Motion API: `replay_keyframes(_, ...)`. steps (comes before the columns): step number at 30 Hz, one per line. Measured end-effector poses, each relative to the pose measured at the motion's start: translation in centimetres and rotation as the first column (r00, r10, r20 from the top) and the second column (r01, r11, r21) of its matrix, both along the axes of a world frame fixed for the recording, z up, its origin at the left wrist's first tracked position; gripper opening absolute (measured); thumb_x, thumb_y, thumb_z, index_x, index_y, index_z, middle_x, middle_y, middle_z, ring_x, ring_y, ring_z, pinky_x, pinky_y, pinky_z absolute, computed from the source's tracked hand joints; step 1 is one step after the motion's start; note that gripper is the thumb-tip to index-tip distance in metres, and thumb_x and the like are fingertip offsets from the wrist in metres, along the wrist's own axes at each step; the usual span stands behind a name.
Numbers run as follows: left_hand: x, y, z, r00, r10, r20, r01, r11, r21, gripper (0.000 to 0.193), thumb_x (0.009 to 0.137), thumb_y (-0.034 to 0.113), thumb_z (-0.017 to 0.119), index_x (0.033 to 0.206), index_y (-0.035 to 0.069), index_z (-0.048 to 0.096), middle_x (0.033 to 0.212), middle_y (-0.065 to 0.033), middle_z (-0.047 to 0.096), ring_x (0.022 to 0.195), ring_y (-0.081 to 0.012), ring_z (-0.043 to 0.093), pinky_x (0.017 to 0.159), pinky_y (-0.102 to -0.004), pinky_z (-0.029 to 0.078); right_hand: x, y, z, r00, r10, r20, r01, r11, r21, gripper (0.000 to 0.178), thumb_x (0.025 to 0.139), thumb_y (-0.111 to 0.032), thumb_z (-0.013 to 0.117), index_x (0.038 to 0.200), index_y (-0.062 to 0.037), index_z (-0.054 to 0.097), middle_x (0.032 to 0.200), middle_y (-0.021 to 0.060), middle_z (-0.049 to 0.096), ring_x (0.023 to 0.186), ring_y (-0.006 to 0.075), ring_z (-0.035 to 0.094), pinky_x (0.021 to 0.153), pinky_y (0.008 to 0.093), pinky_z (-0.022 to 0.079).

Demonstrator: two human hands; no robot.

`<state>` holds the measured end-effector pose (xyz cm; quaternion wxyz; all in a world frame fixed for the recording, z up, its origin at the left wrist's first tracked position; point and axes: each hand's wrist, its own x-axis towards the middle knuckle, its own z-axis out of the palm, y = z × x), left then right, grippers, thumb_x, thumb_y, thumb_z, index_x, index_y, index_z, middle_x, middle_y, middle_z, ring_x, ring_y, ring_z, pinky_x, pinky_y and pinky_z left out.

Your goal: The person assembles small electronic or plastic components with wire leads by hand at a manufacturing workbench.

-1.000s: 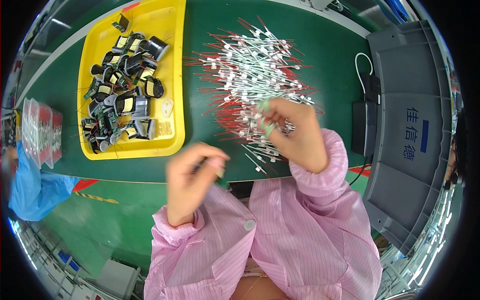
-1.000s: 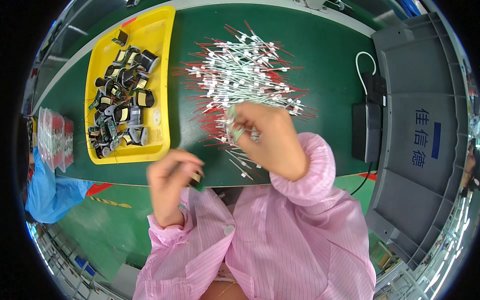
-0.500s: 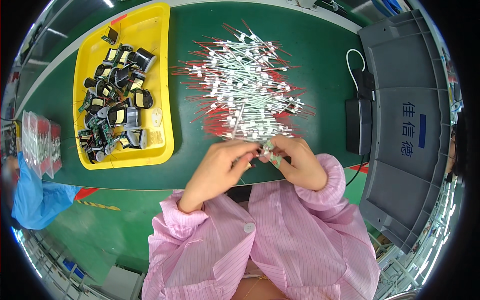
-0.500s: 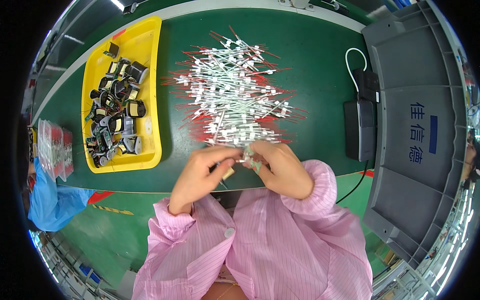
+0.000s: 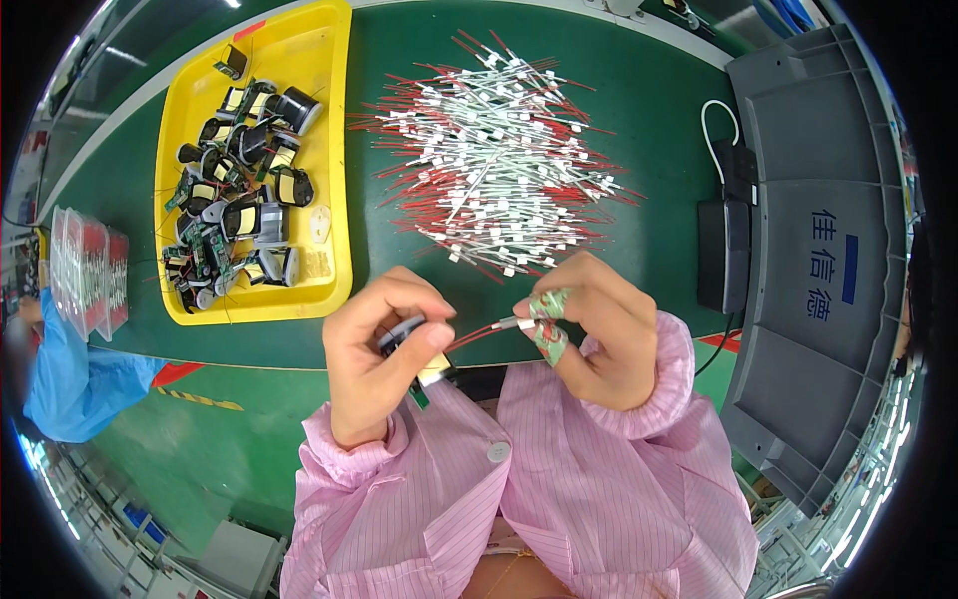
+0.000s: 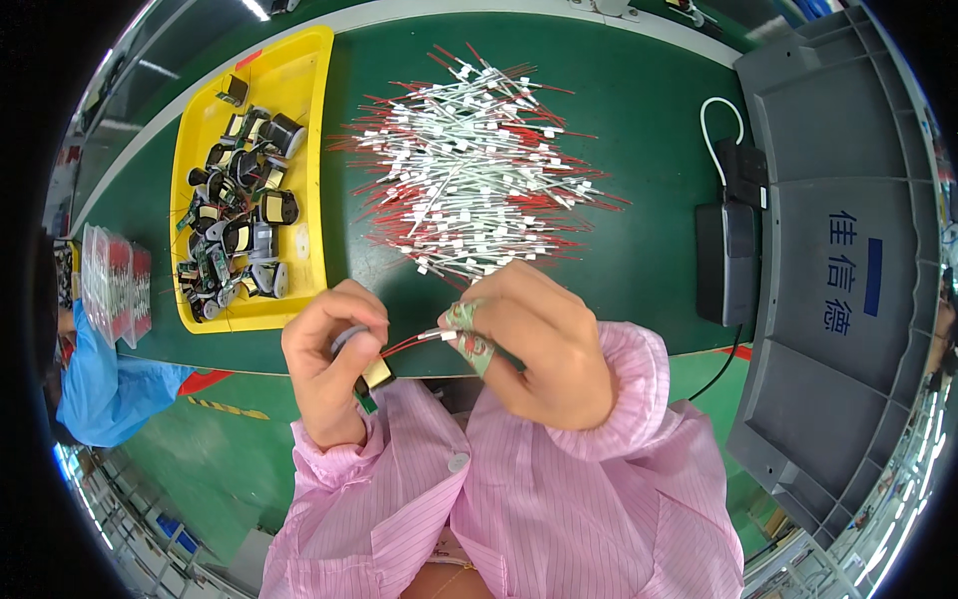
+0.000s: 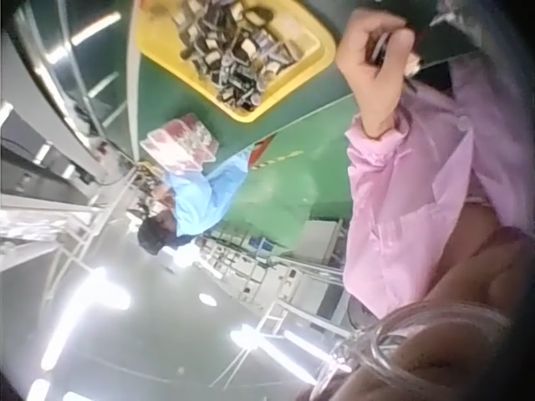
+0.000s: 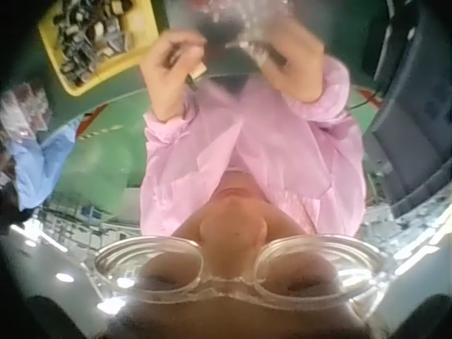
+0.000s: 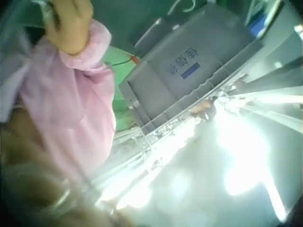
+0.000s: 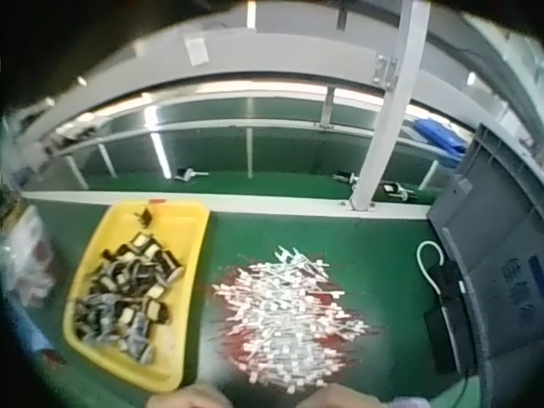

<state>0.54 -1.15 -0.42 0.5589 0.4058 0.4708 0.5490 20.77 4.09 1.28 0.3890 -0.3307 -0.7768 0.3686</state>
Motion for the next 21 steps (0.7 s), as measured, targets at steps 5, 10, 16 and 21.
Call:
replay_keyframes(5, -0.6, -0.1, 1.7, 0.974, -0.08, -0.214, 0.117, 0.978, 0.17, 0.016, 0.076, 0.002, 0.072, 0.092, -0.002, 0.069, 0.077, -0.0073, 0.059, 0.063, -0.012, 0.053, 0.057, -0.0235, 0.039, -0.4, -0.2, 1.4, 0.999, 0.041, 0.013, -0.042, 0.992, 0.117, 0.027, 0.059, 0.014, 0.067, 0.083, 0.002, 0.062, 0.083, 0.0119, 0.059, 0.066, 0.0224, 0.056, 0.056, 0.0315, 0.043)
replay_keyframes(10, -0.5, -0.3, 2.2, 0.953, -0.177, -0.244, 0.204, 0.975, 0.089, 0.015, 0.075, -0.003, 0.071, 0.09, -0.002, 0.069, 0.074, -0.0067, 0.059, 0.063, -0.0126, 0.053, 0.056, -0.0247, 0.04, 0.0, 0.1, 1.9, 0.996, 0.043, 0.079, -0.061, 0.97, 0.237, 0.026, 0.056, 0.014, 0.065, 0.079, 0.0011, 0.061, 0.08, 0.0114, 0.059, 0.065, 0.0225, 0.054, 0.055, 0.0315, 0.043)
replay_keyframes(16, -0.1, -0.8, 1.7, 0.957, -0.182, -0.225, 0.214, 0.969, 0.126, 0.014, 0.075, -0.008, 0.069, 0.087, -0.002, 0.07, 0.076, -0.007, 0.06, 0.064, -0.0134, 0.055, 0.056, -0.0247, 0.041, -0.3, 0.0, 2.2, 0.99, 0.108, 0.089, -0.127, 0.964, 0.234, 0.023, 0.055, 0.013, 0.061, 0.074, 0.0006, 0.061, 0.08, 0.0109, 0.059, 0.064, 0.0224, 0.054, 0.055, 0.0315, 0.043)
replay_keyframes(21, -0.6, -0.7, 2.0, 0.947, -0.203, -0.25, 0.25, 0.953, 0.173, 0.013, 0.074, -0.008, 0.069, 0.086, -0.002, 0.07, 0.077, -0.0077, 0.061, 0.065, -0.014, 0.056, 0.056, -0.0254, 0.042, 0.6, 1.0, 1.8, 0.974, 0.215, 0.071, -0.225, 0.954, 0.197, 0.024, 0.066, 0.004, 0.069, 0.089, 0.0024, 0.063, 0.079, 0.0109, 0.057, 0.066, 0.0221, 0.054, 0.054, 0.0298, 0.044)
